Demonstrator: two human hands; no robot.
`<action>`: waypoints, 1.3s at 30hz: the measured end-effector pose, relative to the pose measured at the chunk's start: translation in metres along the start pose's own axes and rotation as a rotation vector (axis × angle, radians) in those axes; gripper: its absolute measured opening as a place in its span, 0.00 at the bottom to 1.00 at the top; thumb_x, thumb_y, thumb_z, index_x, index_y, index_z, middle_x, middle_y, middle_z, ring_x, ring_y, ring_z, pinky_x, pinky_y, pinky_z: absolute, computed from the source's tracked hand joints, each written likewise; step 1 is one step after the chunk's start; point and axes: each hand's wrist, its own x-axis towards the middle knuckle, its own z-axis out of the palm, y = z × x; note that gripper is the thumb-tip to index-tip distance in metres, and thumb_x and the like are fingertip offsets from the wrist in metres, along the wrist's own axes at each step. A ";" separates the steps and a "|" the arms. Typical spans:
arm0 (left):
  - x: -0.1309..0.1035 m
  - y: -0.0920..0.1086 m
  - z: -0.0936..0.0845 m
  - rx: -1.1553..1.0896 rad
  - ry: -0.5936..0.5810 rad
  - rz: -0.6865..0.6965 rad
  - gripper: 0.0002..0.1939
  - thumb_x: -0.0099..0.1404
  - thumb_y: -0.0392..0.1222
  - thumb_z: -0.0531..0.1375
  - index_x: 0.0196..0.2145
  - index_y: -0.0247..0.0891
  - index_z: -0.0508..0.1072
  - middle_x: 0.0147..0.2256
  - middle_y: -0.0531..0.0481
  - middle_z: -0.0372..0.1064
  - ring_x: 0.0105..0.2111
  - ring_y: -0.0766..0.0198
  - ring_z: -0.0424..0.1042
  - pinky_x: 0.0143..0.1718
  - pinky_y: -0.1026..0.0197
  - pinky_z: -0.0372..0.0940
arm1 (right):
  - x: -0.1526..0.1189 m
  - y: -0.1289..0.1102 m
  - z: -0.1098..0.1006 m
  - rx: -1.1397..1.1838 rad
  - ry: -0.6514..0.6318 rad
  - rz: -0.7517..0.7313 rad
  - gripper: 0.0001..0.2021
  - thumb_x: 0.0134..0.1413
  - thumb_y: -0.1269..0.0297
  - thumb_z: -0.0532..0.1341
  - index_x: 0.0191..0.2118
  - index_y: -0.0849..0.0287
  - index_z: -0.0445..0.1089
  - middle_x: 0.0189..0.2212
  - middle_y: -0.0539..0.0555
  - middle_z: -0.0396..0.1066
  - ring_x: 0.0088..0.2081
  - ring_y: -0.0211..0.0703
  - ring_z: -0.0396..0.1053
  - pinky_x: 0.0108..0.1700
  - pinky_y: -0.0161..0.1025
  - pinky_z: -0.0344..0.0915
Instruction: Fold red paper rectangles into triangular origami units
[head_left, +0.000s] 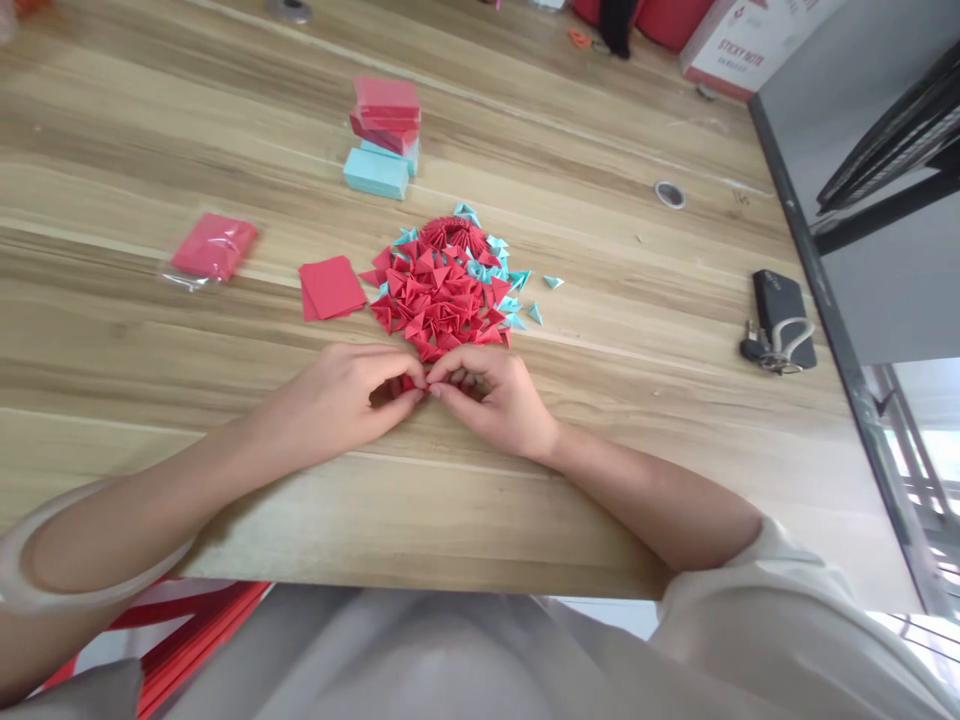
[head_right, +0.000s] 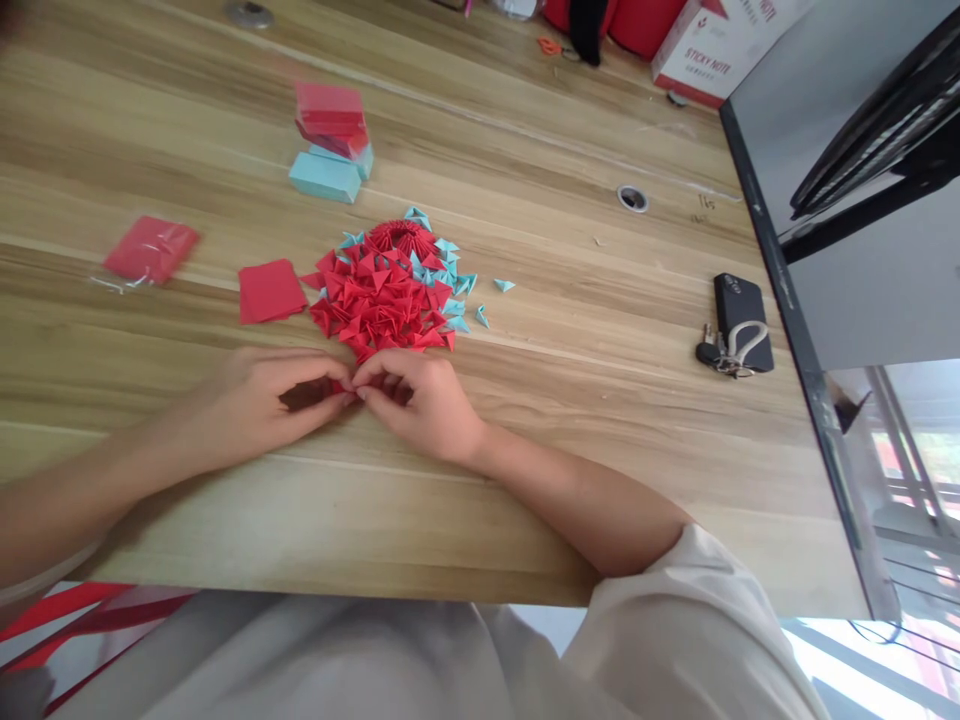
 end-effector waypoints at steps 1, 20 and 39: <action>0.000 0.001 0.001 -0.005 0.020 -0.009 0.10 0.66 0.40 0.55 0.31 0.35 0.74 0.29 0.50 0.74 0.27 0.64 0.71 0.31 0.64 0.60 | 0.000 0.000 0.000 -0.001 0.006 -0.008 0.05 0.51 0.75 0.59 0.32 0.62 0.71 0.27 0.50 0.72 0.25 0.31 0.64 0.27 0.29 0.62; -0.003 0.009 -0.003 -0.070 0.224 -0.017 0.06 0.64 0.38 0.58 0.31 0.39 0.74 0.32 0.53 0.79 0.29 0.65 0.76 0.36 0.64 0.68 | -0.001 0.007 0.004 0.185 0.054 0.101 0.06 0.57 0.68 0.59 0.42 0.59 0.67 0.32 0.52 0.73 0.31 0.35 0.70 0.32 0.33 0.68; -0.002 0.008 -0.001 -0.232 0.162 -0.125 0.06 0.60 0.43 0.63 0.31 0.38 0.74 0.29 0.55 0.75 0.27 0.67 0.73 0.34 0.65 0.65 | -0.002 0.010 0.004 0.223 0.059 0.087 0.05 0.57 0.67 0.62 0.40 0.59 0.72 0.34 0.53 0.77 0.33 0.37 0.74 0.38 0.37 0.73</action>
